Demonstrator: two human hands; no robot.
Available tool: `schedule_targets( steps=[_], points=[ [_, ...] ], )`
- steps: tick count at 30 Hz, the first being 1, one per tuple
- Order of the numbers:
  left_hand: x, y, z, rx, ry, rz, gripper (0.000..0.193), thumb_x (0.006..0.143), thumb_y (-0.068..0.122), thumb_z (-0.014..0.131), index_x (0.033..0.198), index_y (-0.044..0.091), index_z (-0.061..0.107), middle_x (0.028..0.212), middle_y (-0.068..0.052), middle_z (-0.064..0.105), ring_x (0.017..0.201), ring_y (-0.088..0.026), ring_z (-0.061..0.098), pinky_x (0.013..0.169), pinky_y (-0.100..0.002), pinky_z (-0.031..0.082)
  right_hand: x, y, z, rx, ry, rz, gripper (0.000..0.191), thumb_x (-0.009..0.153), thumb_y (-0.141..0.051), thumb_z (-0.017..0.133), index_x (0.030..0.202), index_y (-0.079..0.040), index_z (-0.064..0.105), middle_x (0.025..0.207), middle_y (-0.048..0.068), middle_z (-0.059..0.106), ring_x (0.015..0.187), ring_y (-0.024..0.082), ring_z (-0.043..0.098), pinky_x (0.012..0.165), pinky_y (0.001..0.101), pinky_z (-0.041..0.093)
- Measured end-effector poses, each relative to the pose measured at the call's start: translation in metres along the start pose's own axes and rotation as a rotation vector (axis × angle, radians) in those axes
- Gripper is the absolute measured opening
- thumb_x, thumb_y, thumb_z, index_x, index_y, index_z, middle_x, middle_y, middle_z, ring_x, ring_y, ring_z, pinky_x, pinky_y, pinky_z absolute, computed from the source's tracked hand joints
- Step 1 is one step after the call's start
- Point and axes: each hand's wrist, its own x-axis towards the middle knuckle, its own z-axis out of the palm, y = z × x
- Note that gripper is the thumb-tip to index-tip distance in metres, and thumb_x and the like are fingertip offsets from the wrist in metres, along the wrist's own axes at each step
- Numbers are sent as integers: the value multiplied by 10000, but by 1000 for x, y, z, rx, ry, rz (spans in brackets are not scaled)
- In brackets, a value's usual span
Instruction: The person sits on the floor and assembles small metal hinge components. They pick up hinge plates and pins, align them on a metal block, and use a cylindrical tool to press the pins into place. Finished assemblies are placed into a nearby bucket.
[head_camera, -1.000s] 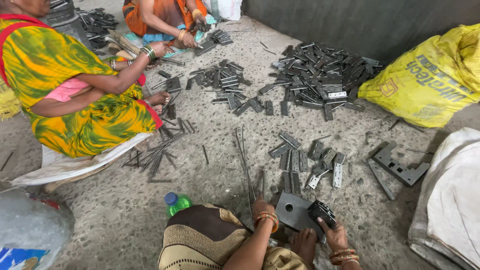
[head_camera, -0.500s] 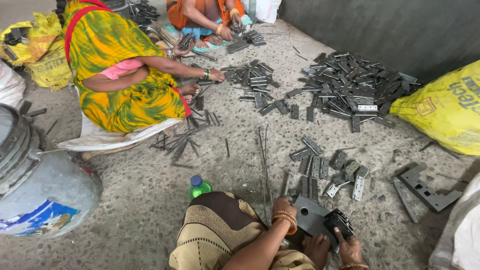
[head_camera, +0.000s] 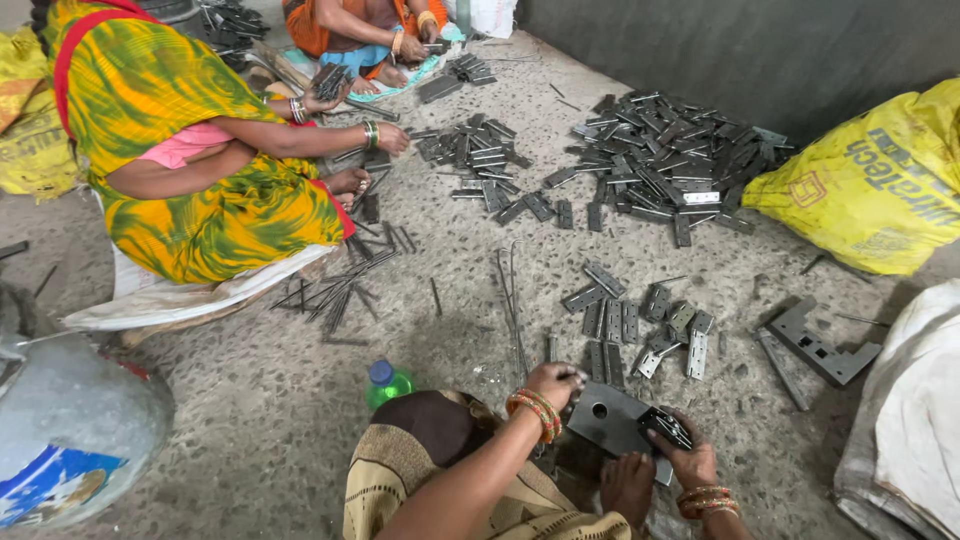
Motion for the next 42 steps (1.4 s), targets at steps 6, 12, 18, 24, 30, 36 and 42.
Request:
schedule_targets(
  steps=[6, 12, 18, 24, 30, 36, 42],
  points=[
    [12, -8, 47, 173, -79, 64, 146, 975, 193, 712, 1088, 141, 788, 892, -11, 778, 600, -77, 617, 517, -256, 476, 4, 6, 7, -100, 211, 51, 351, 874, -86, 852, 1166, 80, 750, 1060, 151, 770, 844, 215, 715, 760, 384, 563],
    [18, -8, 56, 20, -142, 125, 155, 985, 206, 692, 1073, 117, 783, 913, -21, 787, 687, -108, 698, 613, -296, 529, 18, -3, 14, 54, 546, 200, 304, 901, -100, 825, 1166, 19, 737, 1031, 108, 754, 830, 195, 699, 748, 362, 550],
    [10, -1, 59, 115, -105, 191, 137, 977, 169, 692, 1061, 139, 796, 942, -5, 797, 738, -80, 730, 638, -241, 555, 9, -9, -11, 95, 561, 3, 259, 928, -115, 798, 1165, -41, 724, 1003, 64, 739, 816, 174, 683, 736, 340, 538],
    [-3, 1, 61, 166, -96, 248, 133, 953, 171, 720, 1063, 144, 792, 931, -42, 788, 780, -124, 742, 711, -300, 586, 0, 15, 1, -193, 278, -192, 264, 805, -38, 849, 1047, 21, 760, 998, 56, 778, 825, 138, 703, 783, 284, 562],
    [2, -11, 51, 310, -38, 339, 97, 949, 175, 741, 1011, 121, 791, 913, -57, 796, 793, -159, 744, 730, -327, 582, -1, 12, 13, -284, 226, -49, 201, 829, -84, 839, 1003, 8, 794, 921, 77, 796, 764, 122, 677, 709, 308, 543],
    [3, -11, 51, 238, -81, 310, 137, 936, 165, 709, 1032, 101, 781, 920, -84, 785, 765, -158, 738, 690, -326, 601, -11, 11, 14, -218, 234, -66, 221, 817, -120, 848, 979, 23, 800, 914, 65, 798, 745, 128, 670, 706, 320, 540],
    [0, -7, 45, 299, -120, 275, 146, 956, 166, 693, 1052, 93, 775, 898, -73, 788, 713, -146, 740, 679, -321, 585, -2, 6, 9, -76, 439, 226, 274, 904, -308, 807, 973, -56, 724, 889, 39, 758, 694, 181, 617, 692, 359, 496]
  ],
)
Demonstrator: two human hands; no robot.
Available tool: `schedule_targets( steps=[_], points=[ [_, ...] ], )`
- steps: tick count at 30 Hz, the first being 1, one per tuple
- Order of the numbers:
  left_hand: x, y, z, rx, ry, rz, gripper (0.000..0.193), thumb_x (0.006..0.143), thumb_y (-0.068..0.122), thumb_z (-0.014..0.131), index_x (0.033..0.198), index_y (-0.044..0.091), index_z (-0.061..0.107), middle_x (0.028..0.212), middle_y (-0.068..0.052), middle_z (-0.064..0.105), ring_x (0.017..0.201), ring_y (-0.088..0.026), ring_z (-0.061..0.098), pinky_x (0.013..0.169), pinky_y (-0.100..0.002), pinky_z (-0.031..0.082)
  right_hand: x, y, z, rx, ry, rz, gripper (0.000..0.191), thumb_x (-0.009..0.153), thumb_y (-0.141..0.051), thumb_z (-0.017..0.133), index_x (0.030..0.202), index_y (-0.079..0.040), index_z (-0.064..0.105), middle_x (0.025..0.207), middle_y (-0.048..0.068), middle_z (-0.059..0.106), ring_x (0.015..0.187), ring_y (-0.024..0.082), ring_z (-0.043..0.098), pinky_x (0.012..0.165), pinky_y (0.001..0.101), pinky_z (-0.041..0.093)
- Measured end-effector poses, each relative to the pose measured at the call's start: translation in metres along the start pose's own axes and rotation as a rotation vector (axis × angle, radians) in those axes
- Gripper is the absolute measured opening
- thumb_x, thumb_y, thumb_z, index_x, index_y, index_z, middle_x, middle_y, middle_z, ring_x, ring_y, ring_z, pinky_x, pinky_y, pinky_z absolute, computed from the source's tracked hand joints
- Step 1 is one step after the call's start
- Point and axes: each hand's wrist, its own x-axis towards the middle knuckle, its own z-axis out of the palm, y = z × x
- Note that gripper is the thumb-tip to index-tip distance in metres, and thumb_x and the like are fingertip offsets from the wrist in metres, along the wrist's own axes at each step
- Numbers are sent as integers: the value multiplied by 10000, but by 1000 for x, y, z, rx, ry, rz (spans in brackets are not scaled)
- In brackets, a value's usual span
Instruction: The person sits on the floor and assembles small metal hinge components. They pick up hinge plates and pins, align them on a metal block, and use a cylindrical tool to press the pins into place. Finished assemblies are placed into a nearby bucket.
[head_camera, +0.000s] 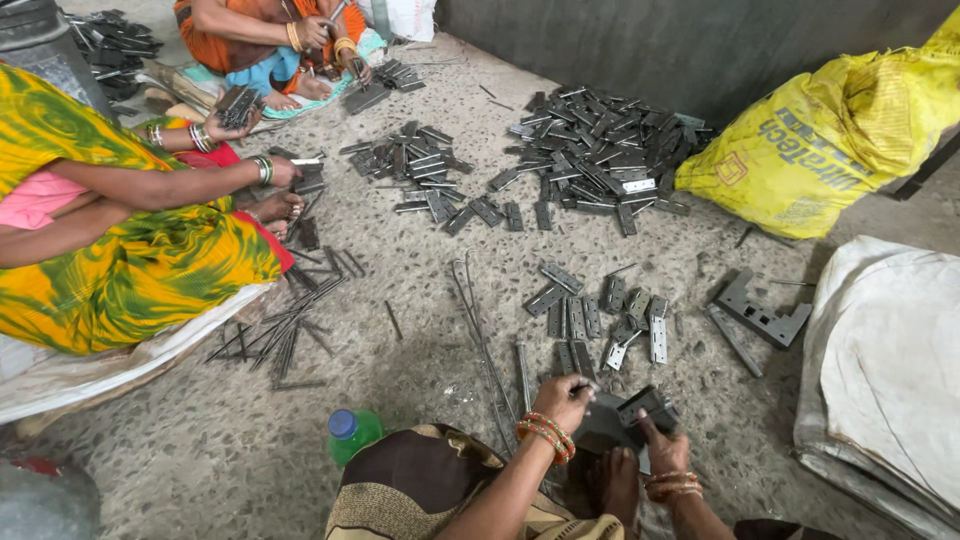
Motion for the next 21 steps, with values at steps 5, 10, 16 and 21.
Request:
schedule_targets(
  steps=[5, 10, 16, 21],
  points=[
    [-2, 1, 1, -7, 12, -59, 142, 955, 183, 697, 1058, 116, 768, 932, -64, 791, 742, -128, 749, 703, -304, 598, 9, 0, -17, 173, 156, 214, 399, 965, -442, 818, 989, -64, 693, 874, 82, 658, 674, 200, 542, 623, 387, 408],
    [-3, 0, 13, 68, 19, 38, 133, 941, 166, 694, 1028, 108, 776, 948, -70, 791, 752, -188, 759, 762, -336, 586, 6, 15, -23, 230, 28, -412, 289, 910, -274, 806, 1102, -79, 713, 1008, 21, 734, 825, 107, 652, 715, 274, 520],
    [-4, -10, 21, 117, 64, 207, 133, 880, 169, 731, 990, 120, 787, 950, -111, 773, 867, -287, 755, 828, -382, 586, -3, 26, -2, -112, -147, -391, 259, 863, -128, 784, 1094, -17, 751, 989, 58, 768, 811, 121, 649, 730, 318, 545],
    [-3, -14, 18, 177, 66, 93, 148, 876, 202, 742, 1009, 150, 780, 985, -100, 769, 896, -300, 740, 822, -398, 573, -7, 14, 2, -166, -167, -437, 242, 900, -172, 785, 1071, -4, 753, 991, 67, 778, 835, 118, 644, 777, 298, 527]
  ],
)
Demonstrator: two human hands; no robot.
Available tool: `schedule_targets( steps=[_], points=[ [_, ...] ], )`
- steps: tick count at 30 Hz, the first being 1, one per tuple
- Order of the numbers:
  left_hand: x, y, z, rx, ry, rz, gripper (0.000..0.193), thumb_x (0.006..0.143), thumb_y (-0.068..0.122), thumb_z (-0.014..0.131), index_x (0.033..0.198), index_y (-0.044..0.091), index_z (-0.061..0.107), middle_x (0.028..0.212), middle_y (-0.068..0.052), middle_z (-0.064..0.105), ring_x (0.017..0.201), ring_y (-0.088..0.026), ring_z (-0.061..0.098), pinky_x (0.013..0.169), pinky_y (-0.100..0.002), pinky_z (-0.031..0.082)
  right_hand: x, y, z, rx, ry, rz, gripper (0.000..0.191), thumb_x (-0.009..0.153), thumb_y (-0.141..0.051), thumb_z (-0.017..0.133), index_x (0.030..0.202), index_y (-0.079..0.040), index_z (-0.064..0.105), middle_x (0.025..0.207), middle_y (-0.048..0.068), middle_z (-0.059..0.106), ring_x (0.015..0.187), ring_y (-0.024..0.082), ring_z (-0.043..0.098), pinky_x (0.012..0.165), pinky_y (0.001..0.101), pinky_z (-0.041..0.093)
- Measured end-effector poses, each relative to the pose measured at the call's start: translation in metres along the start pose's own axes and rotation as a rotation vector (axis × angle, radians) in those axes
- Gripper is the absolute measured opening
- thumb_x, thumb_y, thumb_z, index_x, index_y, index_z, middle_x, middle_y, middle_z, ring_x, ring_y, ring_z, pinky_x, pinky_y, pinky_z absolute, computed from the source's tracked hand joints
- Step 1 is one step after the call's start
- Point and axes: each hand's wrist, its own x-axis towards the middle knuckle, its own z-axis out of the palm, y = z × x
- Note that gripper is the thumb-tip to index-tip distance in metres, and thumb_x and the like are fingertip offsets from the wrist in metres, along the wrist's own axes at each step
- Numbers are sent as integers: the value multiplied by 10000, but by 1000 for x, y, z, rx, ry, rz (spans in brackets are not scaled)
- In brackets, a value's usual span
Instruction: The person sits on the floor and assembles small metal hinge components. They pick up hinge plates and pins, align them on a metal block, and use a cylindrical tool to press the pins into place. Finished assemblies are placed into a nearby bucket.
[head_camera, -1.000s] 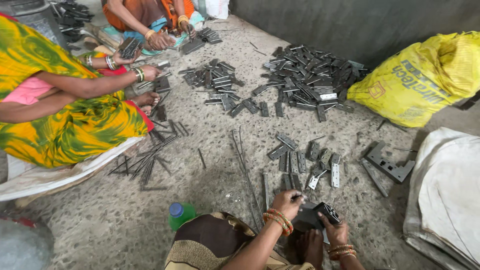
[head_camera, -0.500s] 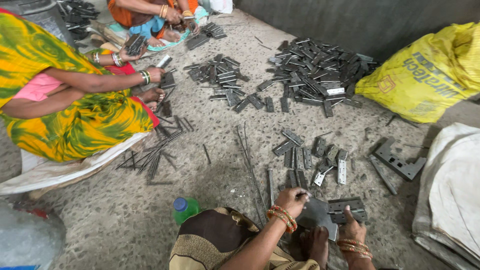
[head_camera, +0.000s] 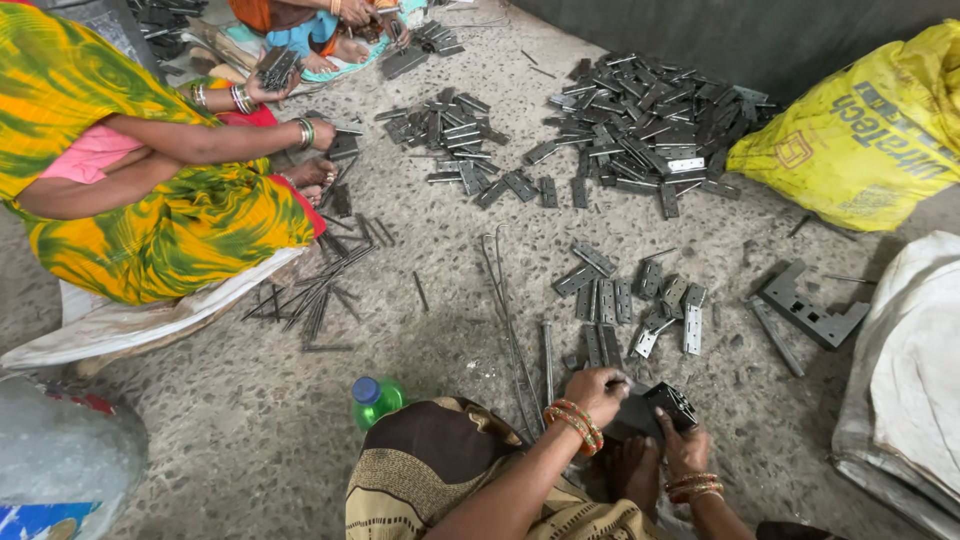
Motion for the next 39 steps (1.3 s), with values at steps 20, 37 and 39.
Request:
schedule_targets(
  steps=[20, 37, 39],
  points=[
    [-1, -32, -16, -14, -176, -118, 176, 919, 174, 712, 1058, 83, 771, 917, -63, 793, 639, -148, 751, 604, -304, 592, -44, -13, -99, 683, 477, 522, 395, 820, -251, 816, 1107, -2, 708, 924, 41, 741, 745, 162, 683, 669, 325, 553],
    [-12, -62, -29, 327, -269, -76, 243, 915, 269, 719, 1095, 117, 778, 933, -79, 801, 807, -222, 762, 754, -379, 557, -161, -109, -449, 1093, 1144, -610, 338, 1029, -235, 679, 1210, 45, 627, 1100, 177, 766, 952, 263, 773, 833, 361, 636],
    [-13, -61, -27, 333, -262, -40, 251, 905, 286, 723, 1084, 118, 778, 933, -99, 800, 833, -248, 772, 775, -388, 562, -162, -103, -465, 1151, 1146, -631, 350, 985, -236, 651, 1196, 43, 644, 1123, 197, 795, 1039, 311, 800, 918, 425, 652]
  ],
)
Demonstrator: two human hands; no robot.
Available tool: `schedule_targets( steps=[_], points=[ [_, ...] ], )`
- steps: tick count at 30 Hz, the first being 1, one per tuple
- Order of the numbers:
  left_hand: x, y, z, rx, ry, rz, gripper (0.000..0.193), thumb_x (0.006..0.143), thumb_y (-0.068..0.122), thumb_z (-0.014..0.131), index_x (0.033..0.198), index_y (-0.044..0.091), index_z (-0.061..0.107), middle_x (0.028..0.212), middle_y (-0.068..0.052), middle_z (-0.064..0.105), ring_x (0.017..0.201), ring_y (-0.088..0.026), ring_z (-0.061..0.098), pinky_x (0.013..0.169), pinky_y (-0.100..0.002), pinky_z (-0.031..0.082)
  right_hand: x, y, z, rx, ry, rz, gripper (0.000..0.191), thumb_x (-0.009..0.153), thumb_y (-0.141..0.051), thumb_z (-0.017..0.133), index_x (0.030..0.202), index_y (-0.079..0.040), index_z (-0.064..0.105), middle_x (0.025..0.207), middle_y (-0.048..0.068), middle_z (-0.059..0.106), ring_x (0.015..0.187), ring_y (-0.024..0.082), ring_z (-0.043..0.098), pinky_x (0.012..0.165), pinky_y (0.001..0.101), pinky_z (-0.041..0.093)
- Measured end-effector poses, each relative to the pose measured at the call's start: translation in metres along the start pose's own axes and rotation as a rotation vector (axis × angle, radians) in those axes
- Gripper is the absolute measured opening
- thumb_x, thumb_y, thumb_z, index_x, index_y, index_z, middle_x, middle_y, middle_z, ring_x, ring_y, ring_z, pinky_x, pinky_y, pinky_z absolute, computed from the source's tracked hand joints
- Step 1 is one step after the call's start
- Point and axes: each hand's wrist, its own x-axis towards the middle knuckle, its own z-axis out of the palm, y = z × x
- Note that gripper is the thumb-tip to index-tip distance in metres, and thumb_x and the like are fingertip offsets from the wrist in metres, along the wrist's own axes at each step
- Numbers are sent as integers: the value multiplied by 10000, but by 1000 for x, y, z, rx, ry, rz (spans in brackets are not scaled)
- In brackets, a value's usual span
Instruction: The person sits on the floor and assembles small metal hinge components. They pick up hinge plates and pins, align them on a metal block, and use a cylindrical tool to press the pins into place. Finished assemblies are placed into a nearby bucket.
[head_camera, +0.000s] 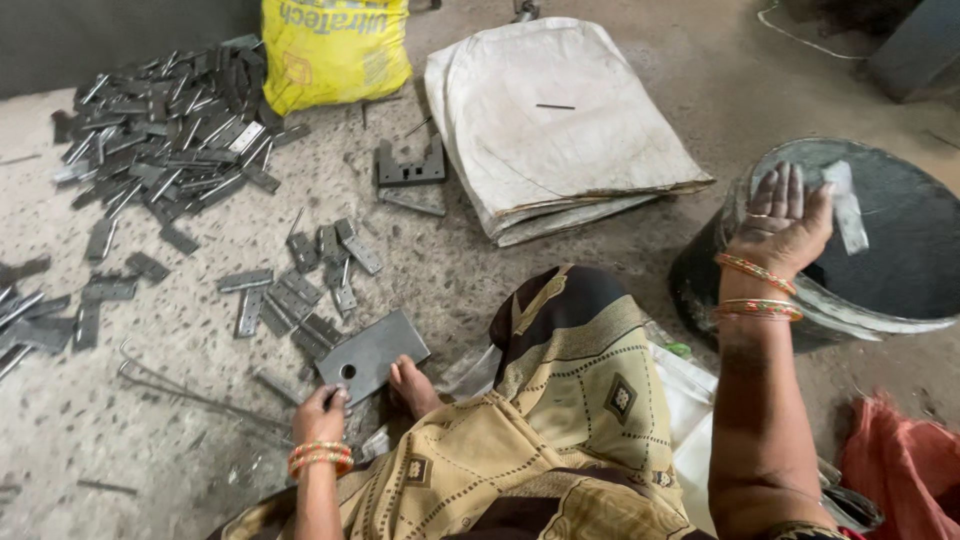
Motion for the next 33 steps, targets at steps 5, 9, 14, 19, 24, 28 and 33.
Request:
schedule_targets(
  steps=[5, 9, 14, 19, 24, 28, 33],
  points=[
    [-6, 2, 5, 116, 100, 99, 261, 876, 283, 771, 1070, 110, 783, 975, -189, 760, 895, -351, 739, 801, -428, 570, -30, 36, -17, -288, -229, 346, 172, 1080, -208, 750, 1122, -76, 648, 1059, 80, 702, 981, 232, 676, 849, 351, 566],
    [-17, 6, 4, 82, 135, 73, 219, 895, 276, 740, 1044, 120, 774, 992, -163, 761, 915, -359, 736, 802, -438, 572, -80, 91, -2, -313, -313, 587, 149, 1112, -189, 731, 1157, -87, 633, 1056, 58, 666, 928, 221, 623, 832, 341, 523],
    [-25, 7, 0, 23, 127, 46, 185, 884, 257, 727, 1015, 139, 781, 968, -136, 775, 899, -322, 755, 798, -415, 577, -146, 162, 39, -408, -484, 817, 134, 1052, -168, 655, 1165, -99, 636, 987, 48, 654, 886, 209, 650, 797, 344, 537],
    [-27, 3, 1, 55, 135, 1, 176, 878, 249, 743, 1013, 141, 780, 965, -134, 772, 892, -328, 746, 787, -420, 574, -202, 225, 57, -576, -661, 948, 152, 1050, -87, 637, 1200, -65, 650, 1002, 79, 696, 896, 223, 700, 805, 353, 564],
    [-28, -4, 6, 97, 93, -27, 166, 889, 235, 748, 1025, 151, 791, 976, -139, 773, 905, -333, 746, 802, -419, 579, -228, 278, 37, -755, -810, 1066, 187, 1035, -114, 662, 1216, -64, 659, 1069, 104, 737, 915, 191, 725, 817, 330, 570],
    [-24, -8, 8, 115, 96, -39, 186, 871, 236, 759, 1030, 142, 785, 981, -132, 778, 909, -324, 750, 811, -416, 578, -235, 312, 7, -839, -779, 1137, 183, 1011, -116, 660, 1187, -67, 664, 1059, 102, 744, 892, 177, 729, 791, 316, 579],
    [0, -2, 7, 94, 103, -129, 208, 878, 251, 752, 1050, 136, 774, 978, -124, 776, 914, -309, 756, 823, -413, 581, -234, 339, -25, -942, -794, 1148, 178, 1006, -91, 633, 1177, -45, 651, 1035, 103, 747, 869, 173, 722, 750, 297, 574]
  ],
)
